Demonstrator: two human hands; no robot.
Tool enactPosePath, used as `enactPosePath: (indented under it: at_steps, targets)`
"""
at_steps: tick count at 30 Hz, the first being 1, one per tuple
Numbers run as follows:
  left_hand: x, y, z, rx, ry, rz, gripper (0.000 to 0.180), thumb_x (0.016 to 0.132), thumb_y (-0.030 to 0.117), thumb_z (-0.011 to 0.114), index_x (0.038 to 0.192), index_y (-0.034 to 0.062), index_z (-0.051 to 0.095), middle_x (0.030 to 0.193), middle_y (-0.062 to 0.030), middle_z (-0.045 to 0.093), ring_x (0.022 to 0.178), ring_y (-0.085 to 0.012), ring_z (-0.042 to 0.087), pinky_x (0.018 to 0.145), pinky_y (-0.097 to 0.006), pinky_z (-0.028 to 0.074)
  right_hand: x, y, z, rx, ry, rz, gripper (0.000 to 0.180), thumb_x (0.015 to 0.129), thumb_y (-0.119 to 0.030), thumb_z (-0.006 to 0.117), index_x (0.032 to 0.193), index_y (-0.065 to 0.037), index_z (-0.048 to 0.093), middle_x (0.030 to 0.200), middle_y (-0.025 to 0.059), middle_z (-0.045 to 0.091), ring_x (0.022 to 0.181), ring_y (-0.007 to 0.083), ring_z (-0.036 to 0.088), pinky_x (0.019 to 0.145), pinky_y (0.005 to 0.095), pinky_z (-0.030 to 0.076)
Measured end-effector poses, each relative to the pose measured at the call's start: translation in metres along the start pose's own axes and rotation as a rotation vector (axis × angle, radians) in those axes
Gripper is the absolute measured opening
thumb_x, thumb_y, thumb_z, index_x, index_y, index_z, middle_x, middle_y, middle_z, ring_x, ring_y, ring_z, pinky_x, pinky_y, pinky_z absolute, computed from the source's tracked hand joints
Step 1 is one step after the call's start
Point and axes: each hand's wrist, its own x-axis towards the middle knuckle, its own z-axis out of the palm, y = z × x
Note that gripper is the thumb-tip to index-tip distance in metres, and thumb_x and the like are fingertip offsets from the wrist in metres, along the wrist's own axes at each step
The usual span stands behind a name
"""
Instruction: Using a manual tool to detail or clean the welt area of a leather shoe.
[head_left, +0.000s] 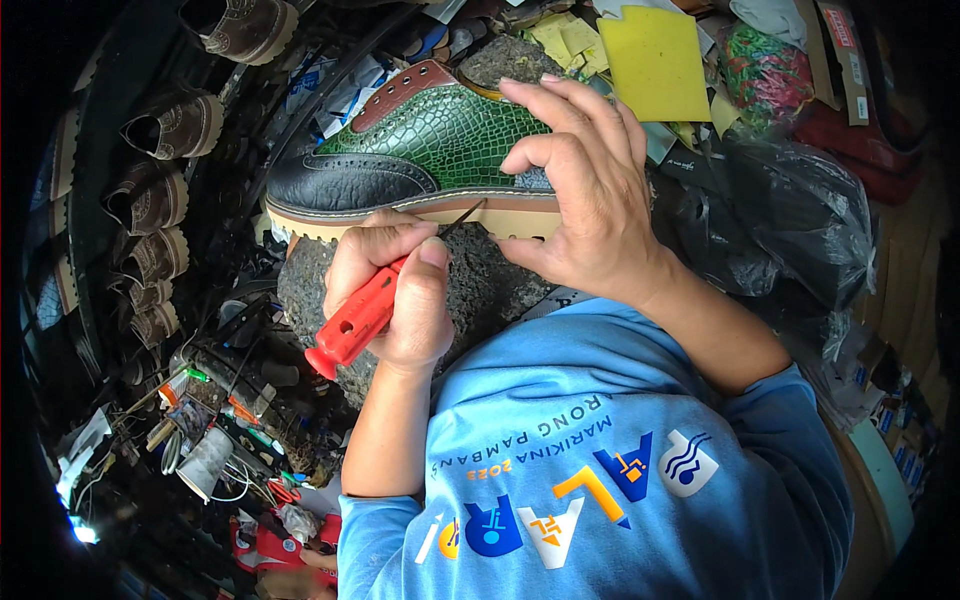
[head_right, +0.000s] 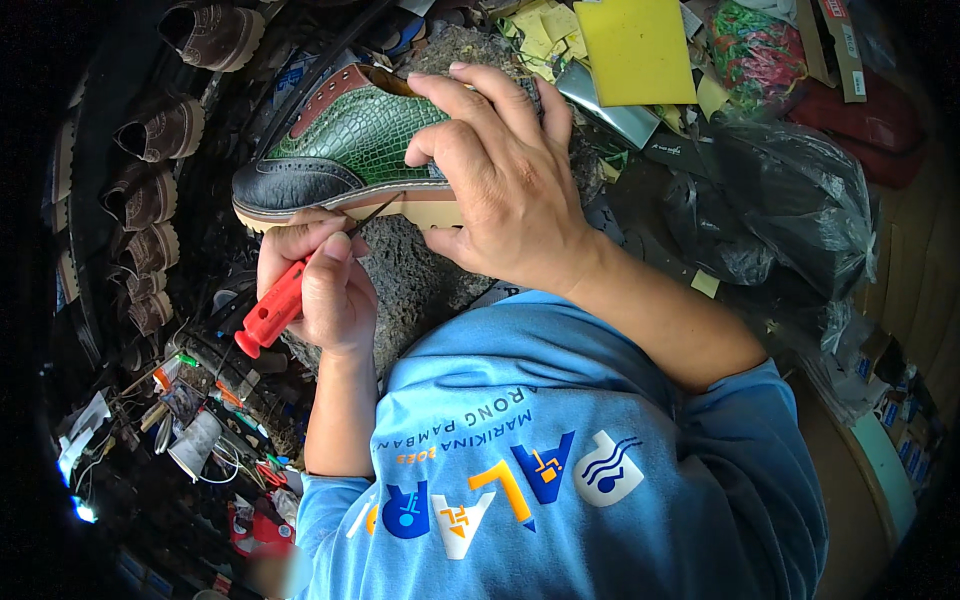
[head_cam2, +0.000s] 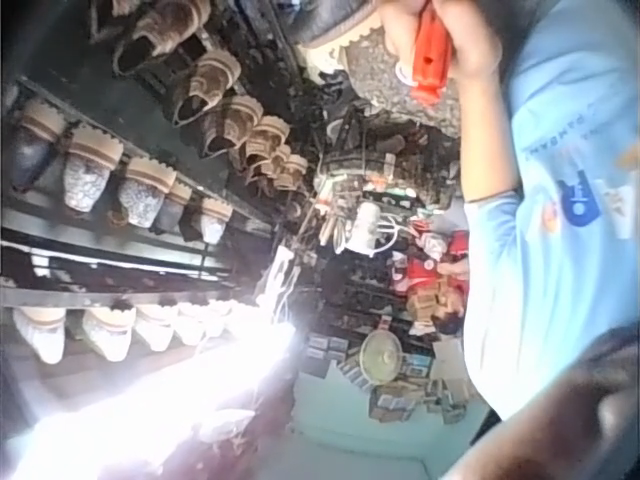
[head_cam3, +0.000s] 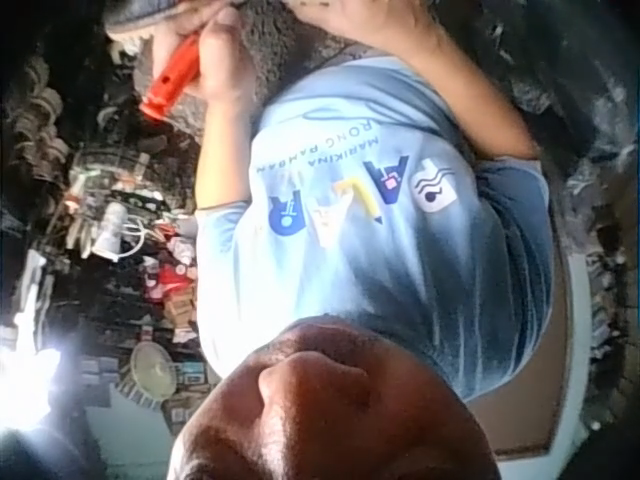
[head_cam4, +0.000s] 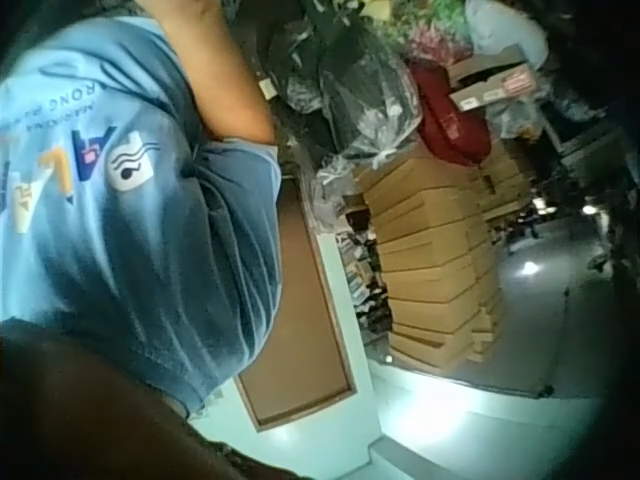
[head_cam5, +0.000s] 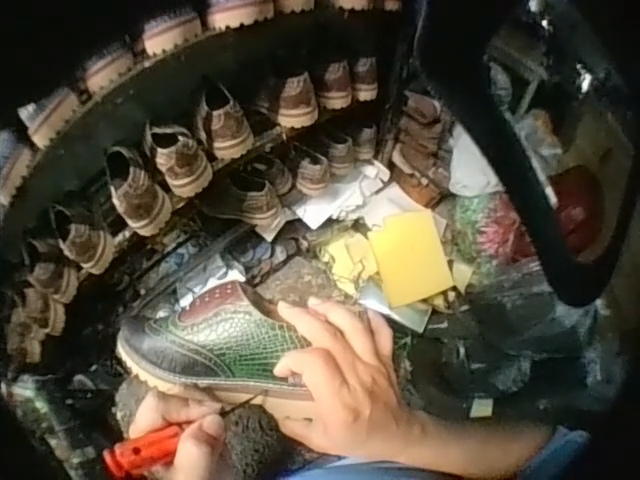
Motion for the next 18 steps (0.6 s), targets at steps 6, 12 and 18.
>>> enactPosePath:
  at_steps: [6,12,18]
  targets:
    - [0.0,-0.0002,0.0003,0.019,0.006,-0.024,0.008,0.071,-0.001,0.06,0.078,-0.0036,0.057,0.07,-0.0123,0.06,0.06,-0.0145,0.053,0.059,-0.028,0.044,0.0001,0.0009,-0.0003,0.006,0.01,-0.009,0.054,0.048,-0.014,0.08,0.095,-0.012,0.052,0.131,0.0116,0.052,0.122,0.0334,0.046,0.1,0.0472,0.028]
    - [0.0021,-0.0005,0.0014,0.073,-0.007,0.026,0.008,0.069,-0.001,0.059,0.076,-0.0035,0.057,0.068,-0.0117,0.059,0.059,-0.0148,0.053,0.059,-0.028,0.044,-0.0001,0.0018,0.0003,0.004,0.019,-0.018,0.054,0.049,-0.013,0.079,0.095,-0.012,0.052,0.131,0.0117,0.053,0.122,0.0339,0.047,0.1,0.0478,0.028]
    - [0.0018,0.0002,0.0026,0.056,0.003,0.015,0.007,0.07,-0.002,0.059,0.076,-0.0036,0.057,0.067,-0.0113,0.059,0.058,-0.0144,0.052,0.059,-0.028,0.044,-0.0004,0.0014,0.0,0.017,0.021,-0.013,0.054,0.049,-0.013,0.079,0.095,-0.012,0.052,0.131,0.0113,0.053,0.121,0.0339,0.047,0.1,0.0481,0.028]
